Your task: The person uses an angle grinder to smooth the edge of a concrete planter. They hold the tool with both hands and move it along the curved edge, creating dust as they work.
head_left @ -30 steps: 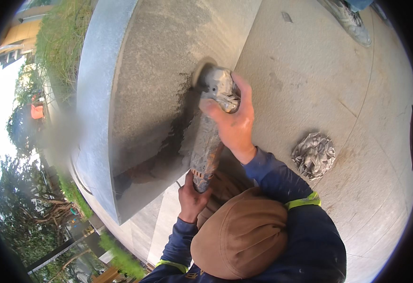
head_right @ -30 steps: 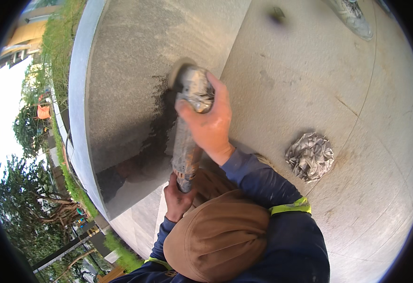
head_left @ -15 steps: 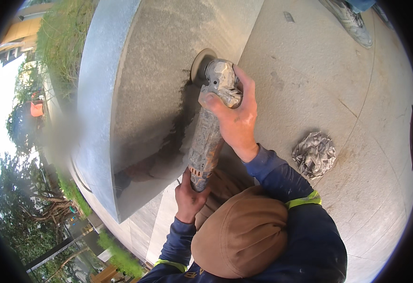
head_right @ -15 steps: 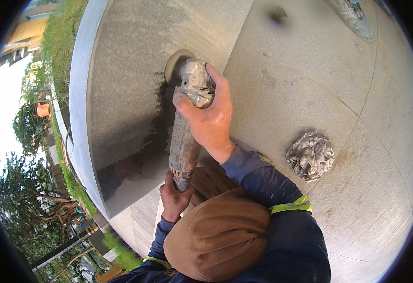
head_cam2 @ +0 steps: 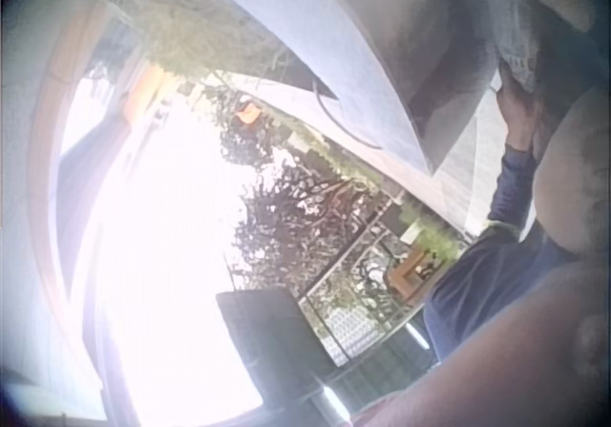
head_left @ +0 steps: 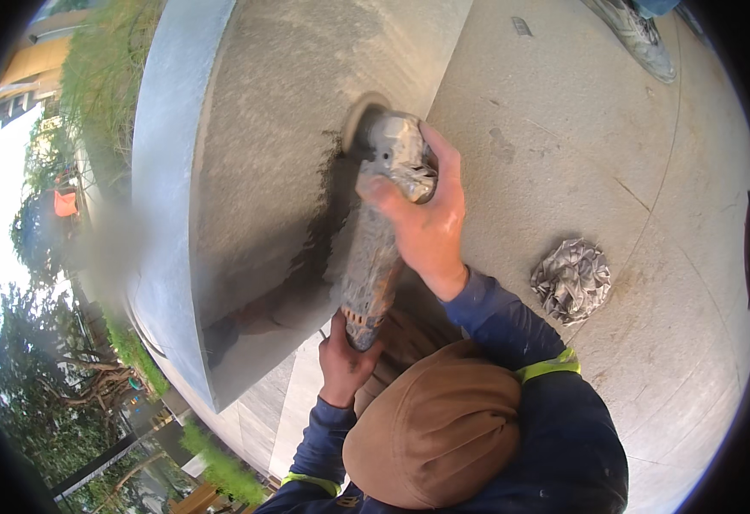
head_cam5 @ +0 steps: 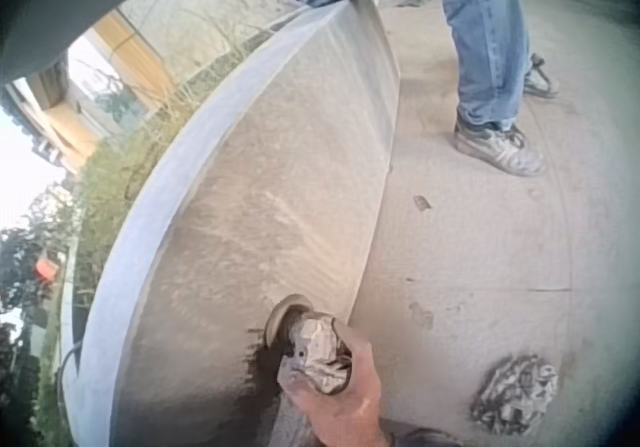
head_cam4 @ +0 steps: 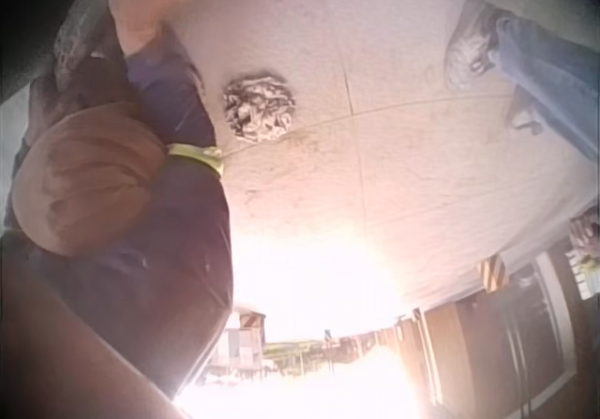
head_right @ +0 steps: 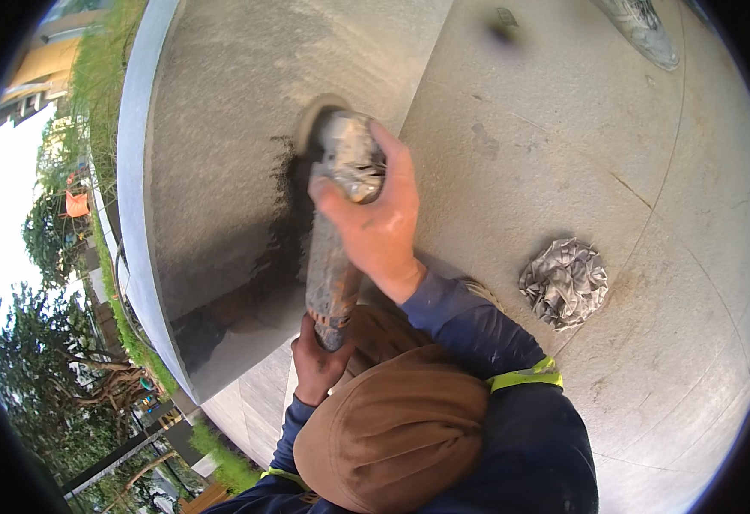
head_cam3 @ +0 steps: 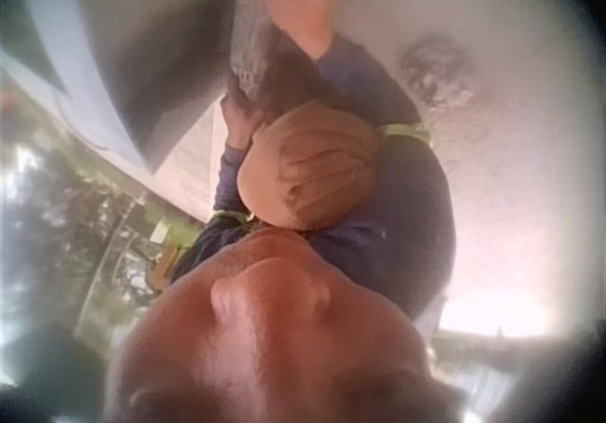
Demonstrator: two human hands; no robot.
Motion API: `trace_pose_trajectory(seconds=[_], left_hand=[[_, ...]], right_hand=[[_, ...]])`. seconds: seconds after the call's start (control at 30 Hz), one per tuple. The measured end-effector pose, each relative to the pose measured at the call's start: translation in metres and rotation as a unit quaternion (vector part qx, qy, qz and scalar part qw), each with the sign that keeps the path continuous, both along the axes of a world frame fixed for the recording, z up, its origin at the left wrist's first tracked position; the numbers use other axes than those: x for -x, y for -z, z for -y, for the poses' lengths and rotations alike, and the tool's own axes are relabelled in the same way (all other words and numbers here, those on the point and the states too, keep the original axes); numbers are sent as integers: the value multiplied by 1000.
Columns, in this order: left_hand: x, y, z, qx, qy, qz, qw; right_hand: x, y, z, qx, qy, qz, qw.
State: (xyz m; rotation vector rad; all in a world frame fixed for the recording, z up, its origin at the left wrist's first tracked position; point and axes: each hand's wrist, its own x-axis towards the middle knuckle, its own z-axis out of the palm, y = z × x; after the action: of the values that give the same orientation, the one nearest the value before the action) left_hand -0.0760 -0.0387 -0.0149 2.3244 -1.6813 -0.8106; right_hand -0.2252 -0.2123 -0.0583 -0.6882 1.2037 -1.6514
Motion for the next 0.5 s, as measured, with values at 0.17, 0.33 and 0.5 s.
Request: trace_pose_trajectory(seconds=[0.17,0.33,0.5], left_hand=[[0,2,2,38,6,-2,999],[1,16,5,-66,23,18,997],[6,18,-10,-57,7,35,998]], right_hand=[[0,-7,4,28,-3,-12,1000],[-3,52,1,-160,-17,54,985],[-1,47,-9,-140,-59,39,988]])
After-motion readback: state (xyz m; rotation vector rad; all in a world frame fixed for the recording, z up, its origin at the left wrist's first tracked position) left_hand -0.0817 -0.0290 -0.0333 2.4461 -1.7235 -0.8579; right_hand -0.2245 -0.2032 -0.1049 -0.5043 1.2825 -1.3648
